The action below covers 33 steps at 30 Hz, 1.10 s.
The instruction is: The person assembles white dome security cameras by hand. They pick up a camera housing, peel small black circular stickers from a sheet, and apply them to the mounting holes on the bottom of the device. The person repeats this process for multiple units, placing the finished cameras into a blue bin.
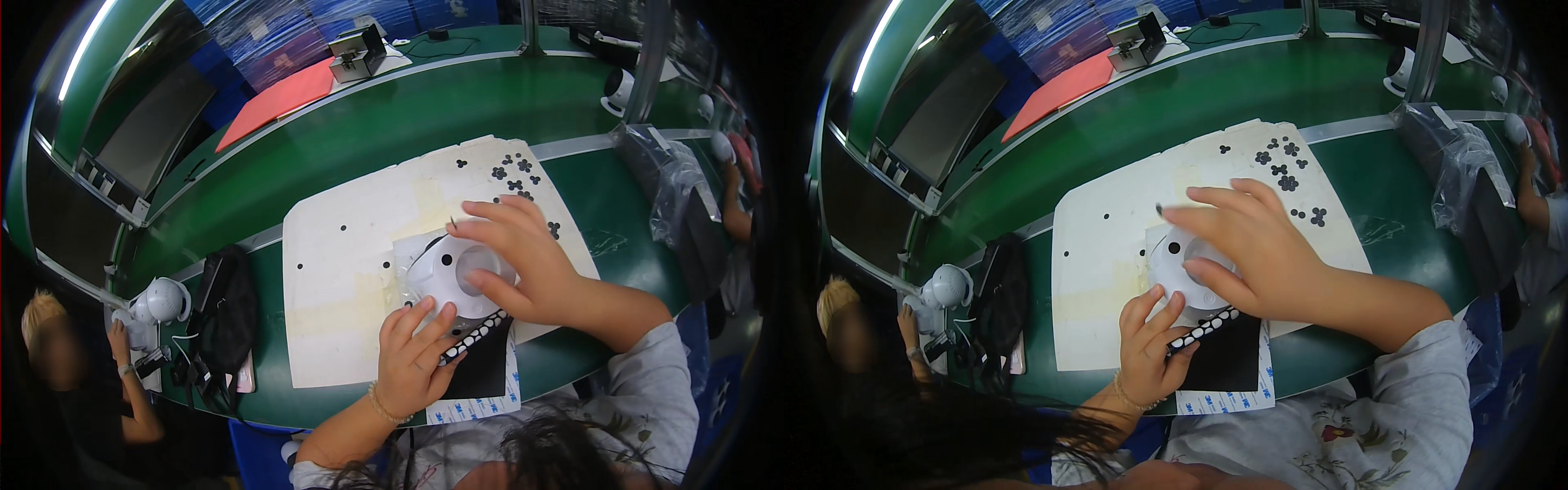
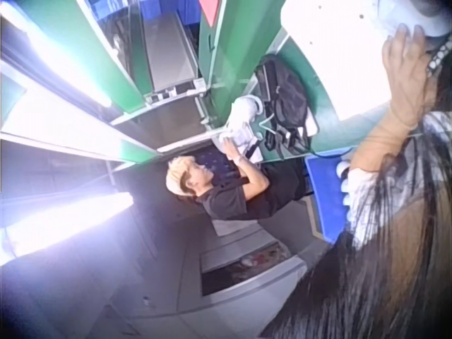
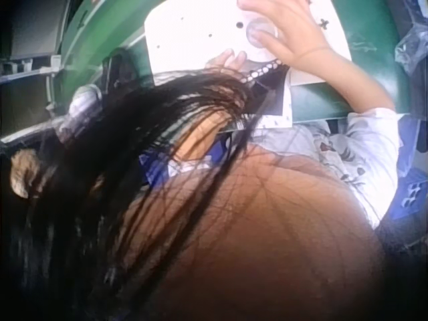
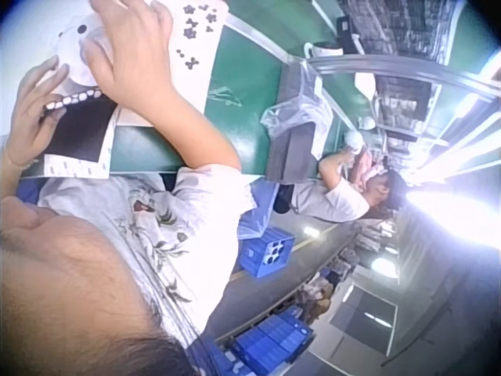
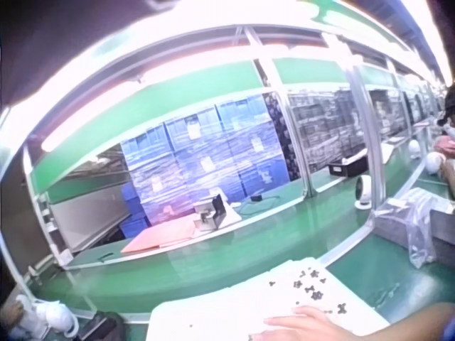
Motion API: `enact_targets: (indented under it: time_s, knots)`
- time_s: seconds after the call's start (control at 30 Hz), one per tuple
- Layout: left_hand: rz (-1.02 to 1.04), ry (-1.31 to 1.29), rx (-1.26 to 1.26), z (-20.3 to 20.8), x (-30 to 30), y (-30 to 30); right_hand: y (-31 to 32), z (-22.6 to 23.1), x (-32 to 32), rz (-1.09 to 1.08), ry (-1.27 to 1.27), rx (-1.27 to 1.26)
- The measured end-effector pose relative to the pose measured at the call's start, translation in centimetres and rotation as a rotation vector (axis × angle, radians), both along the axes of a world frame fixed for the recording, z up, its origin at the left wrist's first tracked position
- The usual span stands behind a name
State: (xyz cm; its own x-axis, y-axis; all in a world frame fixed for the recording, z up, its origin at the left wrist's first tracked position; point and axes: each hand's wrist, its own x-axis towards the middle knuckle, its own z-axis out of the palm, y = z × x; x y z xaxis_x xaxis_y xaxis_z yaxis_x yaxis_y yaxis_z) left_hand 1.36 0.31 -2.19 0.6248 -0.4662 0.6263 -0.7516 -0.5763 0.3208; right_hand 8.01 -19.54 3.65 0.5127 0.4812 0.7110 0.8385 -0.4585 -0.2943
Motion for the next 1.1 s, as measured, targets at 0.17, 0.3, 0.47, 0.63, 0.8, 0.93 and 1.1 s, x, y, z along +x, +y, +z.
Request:
enact_targets:
  time_s: [0.17,0.3,0.47,0.63,0.8,0.93,1.1]
  knots:
    - [0.006,-0.009,-0.007,-0.1,0.0,-0.1,1.2,0.6,1.6,0.193,0.626,0.186]
    - [0.006,0.000,-0.009,-0.1,0.0,0.0,1.6,0.2,2.4,0.296,0.742,0.278]
    - [0.000,-0.014,-0.024,-0.2,0.0,0.0,1.1,0.3,1.8,0.120,0.519,0.092]
    - [-0.013,-0.012,-0.022,-0.1,0.2,0.0,-1.2,-2.0,1.1,0.069,0.202,0.186]
    - [0.017,-0.025,-0.043,-0.2,0.2,-0.1,-1.5,-3.4,-1.2,0.187,0.254,0.152]
    - [0.025,-0.037,-0.051,-0.5,0.3,-0.2,-1.2,-3.7,-1.3,0.177,0.321,0.119]
    - [0.008,-0.023,-0.044,-0.5,0.2,-0.1,-1.2,-3.2,-1.4,0.189,0.332,0.080]
